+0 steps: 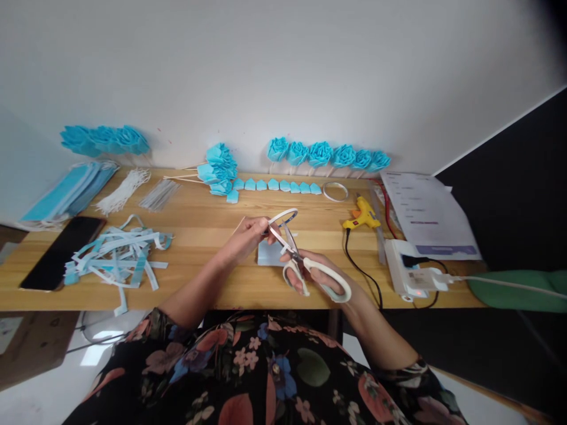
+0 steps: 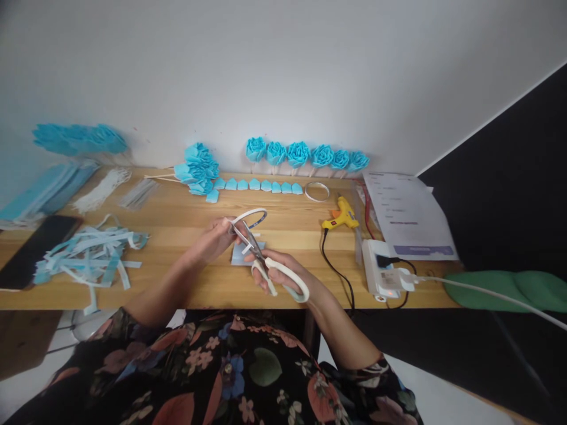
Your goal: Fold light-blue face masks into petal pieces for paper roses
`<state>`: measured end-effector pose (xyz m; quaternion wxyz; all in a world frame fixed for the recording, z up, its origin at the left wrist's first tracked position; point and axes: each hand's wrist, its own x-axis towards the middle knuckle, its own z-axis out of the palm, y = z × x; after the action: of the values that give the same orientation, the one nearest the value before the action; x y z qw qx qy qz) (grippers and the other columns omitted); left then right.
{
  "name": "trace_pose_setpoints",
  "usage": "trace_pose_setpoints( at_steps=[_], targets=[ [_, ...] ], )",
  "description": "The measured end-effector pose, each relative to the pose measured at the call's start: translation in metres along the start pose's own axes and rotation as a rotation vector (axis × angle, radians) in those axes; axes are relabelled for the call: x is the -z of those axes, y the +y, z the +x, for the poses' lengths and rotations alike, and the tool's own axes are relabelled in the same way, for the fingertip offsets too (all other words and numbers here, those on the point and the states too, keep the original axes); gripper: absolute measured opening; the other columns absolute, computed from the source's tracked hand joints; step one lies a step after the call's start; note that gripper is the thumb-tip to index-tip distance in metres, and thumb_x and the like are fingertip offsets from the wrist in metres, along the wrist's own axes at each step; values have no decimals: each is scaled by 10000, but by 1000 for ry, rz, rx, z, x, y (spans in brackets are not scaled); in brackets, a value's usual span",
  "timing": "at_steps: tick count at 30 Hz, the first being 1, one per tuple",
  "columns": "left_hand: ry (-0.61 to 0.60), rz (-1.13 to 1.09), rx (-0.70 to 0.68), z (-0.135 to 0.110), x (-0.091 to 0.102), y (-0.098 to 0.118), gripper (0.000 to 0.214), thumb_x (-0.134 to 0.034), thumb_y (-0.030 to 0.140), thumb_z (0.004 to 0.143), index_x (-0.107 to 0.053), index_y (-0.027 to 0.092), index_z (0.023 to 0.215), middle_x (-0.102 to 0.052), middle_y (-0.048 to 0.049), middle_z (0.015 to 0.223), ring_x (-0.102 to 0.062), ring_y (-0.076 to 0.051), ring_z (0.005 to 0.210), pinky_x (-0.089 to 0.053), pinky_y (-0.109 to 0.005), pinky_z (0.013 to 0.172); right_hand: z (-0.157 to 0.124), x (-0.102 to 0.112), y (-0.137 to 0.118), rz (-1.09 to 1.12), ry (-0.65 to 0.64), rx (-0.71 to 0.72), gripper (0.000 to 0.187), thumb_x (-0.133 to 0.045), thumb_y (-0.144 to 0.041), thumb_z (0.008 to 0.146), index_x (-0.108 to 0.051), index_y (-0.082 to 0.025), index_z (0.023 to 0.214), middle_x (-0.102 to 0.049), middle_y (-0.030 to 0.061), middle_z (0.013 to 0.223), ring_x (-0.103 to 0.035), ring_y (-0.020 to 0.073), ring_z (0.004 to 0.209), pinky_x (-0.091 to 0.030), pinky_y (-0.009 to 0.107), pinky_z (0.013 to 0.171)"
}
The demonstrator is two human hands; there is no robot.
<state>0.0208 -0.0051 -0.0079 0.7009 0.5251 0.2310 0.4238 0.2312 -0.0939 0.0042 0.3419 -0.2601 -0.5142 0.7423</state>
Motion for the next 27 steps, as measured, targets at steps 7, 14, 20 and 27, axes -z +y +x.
trace_pose_setpoints(
  at_steps=[7,14,20,27],
  targets=[
    [-116,47,-18,-4,4,-11,517,-647,628,831,-699,131,699,-643,-64,749,-573,-169,729,-430,-313,725,10,-7,-2,50,3,48,585,-624,-591,868,-580,-133,1230,-570,56,858,-504,130,678,-454,255,570],
    [-179,122,-76,-7,2,-5,497,-612,590,876,-681,146,665,-651,-68,740,-590,-178,741,-446,-316,724,14,-7,4,83,-8,108,556,-599,-567,896,-573,-130,1238,-574,49,822,-507,118,616,-424,239,520],
    [-203,213,-99,-5,4,-2,480,-620,602,864,-715,154,722,-670,-67,770,-611,-178,770,-466,-300,727,16,-8,8,114,0,122,562,-608,-576,888,-571,-134,1234,-545,13,739,-491,109,567,-405,223,473],
    [-180,190,-41,-7,4,0,399,-676,546,847,-757,157,812,-711,-60,821,-626,-167,774,-462,-292,747,15,-11,5,129,40,127,489,-611,-527,904,-602,-147,1212,-539,2,730,-450,86,531,-362,208,448]
  ],
)
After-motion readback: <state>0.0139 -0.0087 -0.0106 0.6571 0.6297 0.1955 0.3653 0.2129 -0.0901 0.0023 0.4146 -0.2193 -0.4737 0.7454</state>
